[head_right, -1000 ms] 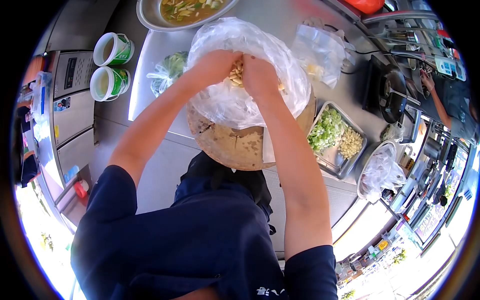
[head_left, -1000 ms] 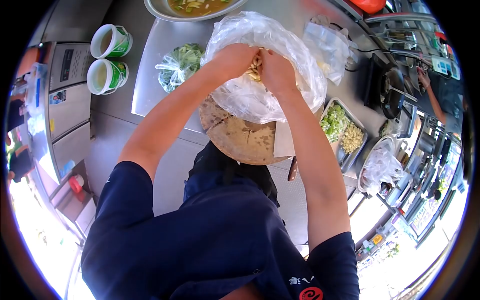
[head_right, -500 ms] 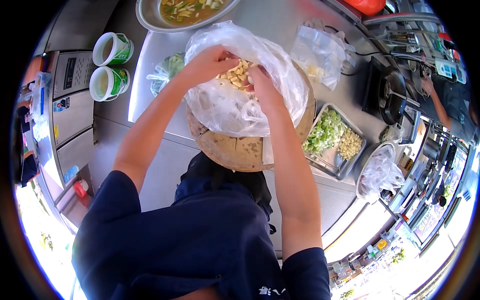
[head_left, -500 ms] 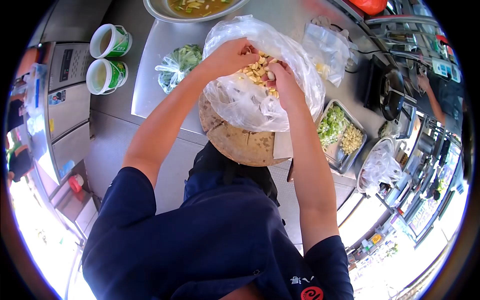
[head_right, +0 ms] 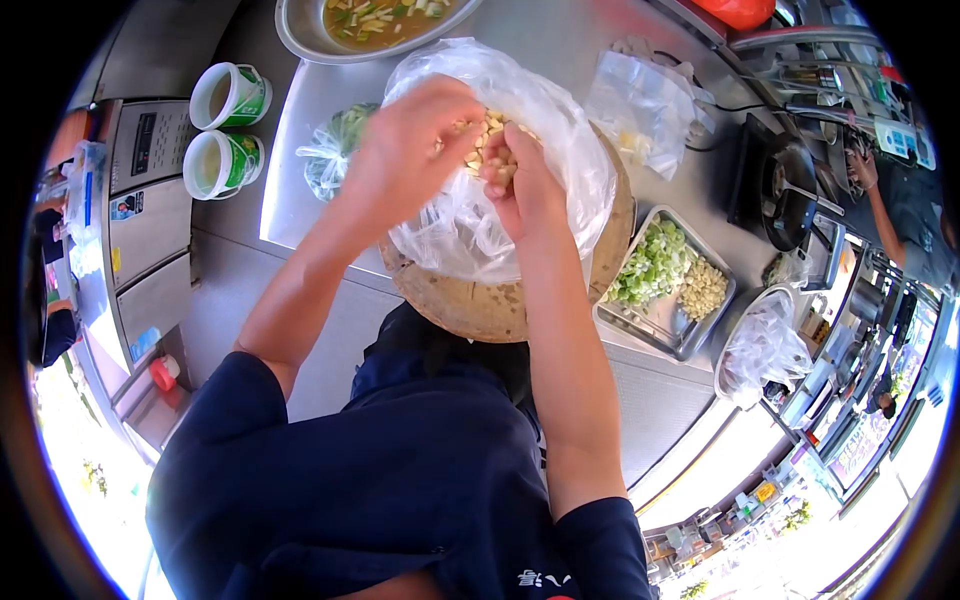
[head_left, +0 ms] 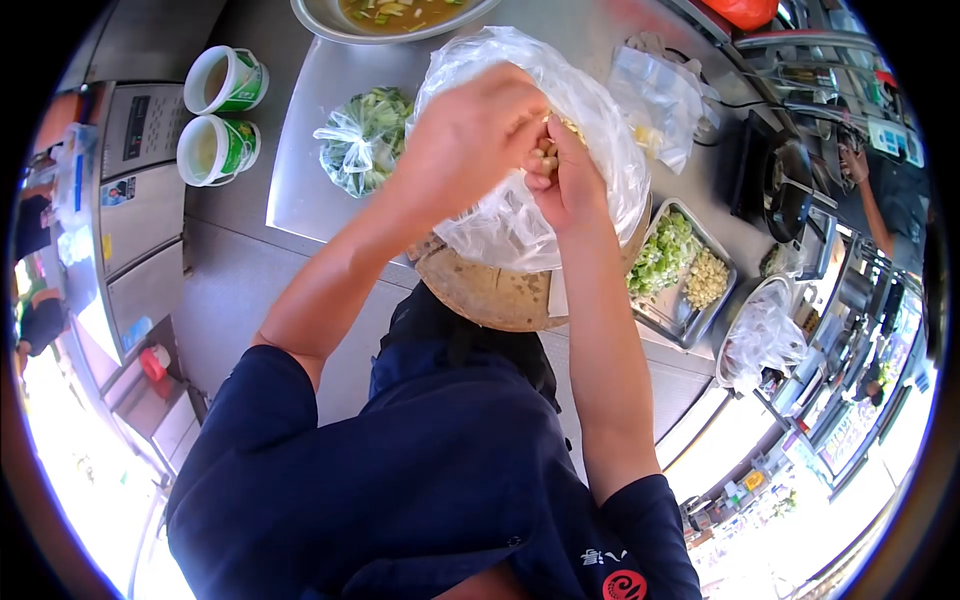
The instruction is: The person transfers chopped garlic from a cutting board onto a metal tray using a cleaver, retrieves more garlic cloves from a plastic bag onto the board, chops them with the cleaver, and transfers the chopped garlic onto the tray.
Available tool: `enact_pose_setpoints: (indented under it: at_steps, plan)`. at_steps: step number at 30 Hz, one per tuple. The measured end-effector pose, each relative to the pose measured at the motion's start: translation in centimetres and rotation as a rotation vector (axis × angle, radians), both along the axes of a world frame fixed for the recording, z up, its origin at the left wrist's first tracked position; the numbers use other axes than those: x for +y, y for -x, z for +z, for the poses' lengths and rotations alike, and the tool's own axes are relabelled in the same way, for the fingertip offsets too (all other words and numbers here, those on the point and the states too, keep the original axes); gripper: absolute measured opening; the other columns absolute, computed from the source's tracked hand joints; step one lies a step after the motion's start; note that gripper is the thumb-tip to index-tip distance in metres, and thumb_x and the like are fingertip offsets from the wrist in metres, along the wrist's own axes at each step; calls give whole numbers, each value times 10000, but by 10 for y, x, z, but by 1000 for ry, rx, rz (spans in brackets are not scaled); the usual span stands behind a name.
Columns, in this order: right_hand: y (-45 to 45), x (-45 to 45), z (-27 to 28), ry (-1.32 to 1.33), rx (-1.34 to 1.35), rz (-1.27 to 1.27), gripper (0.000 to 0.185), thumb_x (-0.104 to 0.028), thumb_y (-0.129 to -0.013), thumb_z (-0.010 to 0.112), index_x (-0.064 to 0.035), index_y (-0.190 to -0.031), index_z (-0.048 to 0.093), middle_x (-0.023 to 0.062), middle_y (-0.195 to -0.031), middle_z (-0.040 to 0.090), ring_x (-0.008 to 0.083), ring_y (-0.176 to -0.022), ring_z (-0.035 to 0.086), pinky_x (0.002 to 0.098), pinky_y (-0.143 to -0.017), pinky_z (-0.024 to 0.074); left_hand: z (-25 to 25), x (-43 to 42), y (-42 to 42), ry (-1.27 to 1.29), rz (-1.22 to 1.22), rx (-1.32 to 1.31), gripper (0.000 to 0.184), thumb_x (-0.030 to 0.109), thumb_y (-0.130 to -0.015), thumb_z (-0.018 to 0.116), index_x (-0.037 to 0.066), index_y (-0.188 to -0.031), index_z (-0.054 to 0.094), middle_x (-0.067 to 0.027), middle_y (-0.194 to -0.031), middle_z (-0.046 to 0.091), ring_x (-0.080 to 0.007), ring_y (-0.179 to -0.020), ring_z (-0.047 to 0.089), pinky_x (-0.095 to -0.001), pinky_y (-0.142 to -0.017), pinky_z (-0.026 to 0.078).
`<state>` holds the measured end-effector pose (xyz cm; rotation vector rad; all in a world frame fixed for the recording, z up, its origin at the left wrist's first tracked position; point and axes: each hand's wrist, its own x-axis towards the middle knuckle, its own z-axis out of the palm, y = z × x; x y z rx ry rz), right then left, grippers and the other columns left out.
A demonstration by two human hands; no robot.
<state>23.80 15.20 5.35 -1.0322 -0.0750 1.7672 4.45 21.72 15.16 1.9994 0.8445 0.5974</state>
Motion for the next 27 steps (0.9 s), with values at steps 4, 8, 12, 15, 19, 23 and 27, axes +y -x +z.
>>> enact_pose_setpoints:
  at_steps: [4, 8, 12, 15, 19, 23, 27]
  plan:
    - [1, -26, 124, -38, -520, 348, 333, -323, -1091, 628, -25, -1240, 627, 76, -927, 688, 198, -787, 690, 305, -606, 537, -46, 10, 43, -316, 569, 204, 407, 235, -947, 770, 13, -1276, 678, -178, -1260, 695, -354, -1143, 690, -428, -945, 560]
    - [-27, -52, 103, -105, -1892, 293, 413, -329, -1048, 670, 20, -1268, 656, 125, -870, 700, 186, -740, 676, 350, -628, 543, -67, 2, 55, 258, 503, 261, 587, 340, -933, 798, 11, -1385, 620, -212, -1207, 731, -385, -1111, 702, -470, -979, 532]
    - [-47, -45, 55, -32, -1984, 704, 271, -258, -976, 685, 0, -1052, 716, 218, -893, 738, 365, -829, 727, 467, -816, 542, -85, 8, 42, 364, 411, 163, 478, 228, -954, 770, 12, -1367, 662, -170, -1157, 760, -232, -1015, 729, -364, -883, 561]
    - [-71, -10, 88, 33, -1580, 308, 259, -263, -948, 664, -6, -958, 695, 173, -796, 719, 306, -750, 707, 434, -751, 533, -59, 26, 7, 362, 397, -105, 308, 139, -956, 690, -23, -1217, 695, -160, -926, 756, -231, -745, 716, -373, -712, 574]
    - [-105, 29, 149, -115, -1551, 103, 246, -255, -910, 651, -29, -818, 624, 42, -620, 597, 146, -558, 563, 327, -594, 454, -11, 77, -28, 383, 389, -171, 356, 128, -979, 697, -6, -1308, 669, -102, -1033, 752, -168, -854, 690, -298, -782, 563]
    - [-117, 55, 162, -127, -1523, 77, 278, -277, -907, 649, -12, -823, 632, 47, -644, 620, 145, -571, 586, 334, -597, 468, -19, 111, -46, 267, 410, -417, 137, 139, -994, 654, 16, -933, 657, -65, -732, 632, -160, -588, 579, -314, -572, 484]
    - [-139, 75, 88, -124, -1743, 415, 283, -285, -930, 624, -12, -902, 695, 176, -751, 715, 364, -767, 692, 457, -749, 522, -112, 143, -54, 243, 432, -16, 227, 131, -925, 690, -18, -1096, 707, -136, -840, 710, -254, -760, 708, -396, -717, 563]
